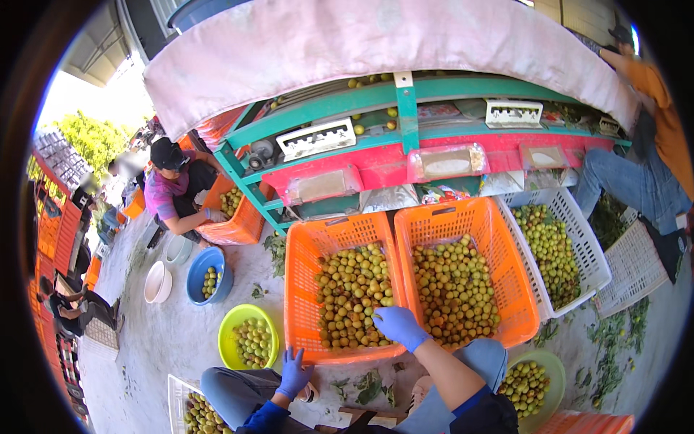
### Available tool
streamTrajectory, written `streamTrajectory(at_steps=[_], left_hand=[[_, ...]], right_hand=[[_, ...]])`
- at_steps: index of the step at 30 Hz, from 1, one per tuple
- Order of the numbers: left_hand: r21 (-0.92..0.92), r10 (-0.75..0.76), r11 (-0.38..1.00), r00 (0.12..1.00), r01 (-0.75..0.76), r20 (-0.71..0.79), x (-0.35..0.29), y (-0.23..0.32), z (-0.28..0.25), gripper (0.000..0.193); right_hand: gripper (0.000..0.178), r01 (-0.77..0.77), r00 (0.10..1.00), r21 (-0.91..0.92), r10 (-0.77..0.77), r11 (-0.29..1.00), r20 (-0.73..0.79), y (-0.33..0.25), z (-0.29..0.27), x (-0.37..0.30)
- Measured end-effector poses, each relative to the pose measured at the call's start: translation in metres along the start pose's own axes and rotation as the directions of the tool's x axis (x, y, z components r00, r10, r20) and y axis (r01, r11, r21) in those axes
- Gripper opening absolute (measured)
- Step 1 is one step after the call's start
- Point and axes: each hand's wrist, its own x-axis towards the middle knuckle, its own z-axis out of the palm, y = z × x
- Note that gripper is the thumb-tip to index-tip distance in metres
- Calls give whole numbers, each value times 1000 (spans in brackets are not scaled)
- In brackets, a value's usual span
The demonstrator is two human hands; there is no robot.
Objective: The person sorts small green-yellow fruits from two orange baskets into a yellow bowl, picking them one by one and occasionally tossing them. The person wears blue gloves and works at a low height with multiple baskets and bowls nearby.
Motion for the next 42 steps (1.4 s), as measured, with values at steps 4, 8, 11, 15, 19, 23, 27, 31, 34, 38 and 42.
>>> streamTrajectory(at_steps=[4,8,11,15,19,23,27,31,34,38,42], left_hand=[[-96,-70,993,997,74,36,-15,12,13,63],[-160,-73,984,997,76,24,-24,17,11,63],[-159,-61,986,998,56,-24,-29,9,17,60],[-130,-44,991,999,42,-15,-23,19,18,58],[-130,-92,987,995,94,26,-23,29,13,56],[-163,-74,983,995,85,67,-19,35,18,56],[-180,-19,983,1000,18,-2,-21,32,30,53],[-205,7,979,1000,-6,6,-23,36,29,51],[-226,17,974,999,-8,39,-20,40,27,50],[-249,35,968,996,-13,84,-21,46,22,50],[-219,71,974,995,-53,76,-22,47,28,49]], right_hand=[[31,8,998,80,-12,997,58,7,18,-10],[32,10,999,73,-13,997,35,10,53,-25],[32,-8,1000,137,6,990,11,-1,74,-44],[30,19,998,222,-6,975,-61,8,108,-66],[33,-3,998,340,22,941,-52,3,123,-85],[36,114,990,300,-82,947,-118,12,136,-94],[35,68,998,312,-63,948,-25,-1,135,-102],[36,35,999,239,-41,970,20,-6,133,-106],[35,93,996,178,-93,980,-8,7,145,-106],[34,168,986,94,-166,981,-34,17,158,-106],[36,71,995,66,-75,995,65,6,155,-108]])
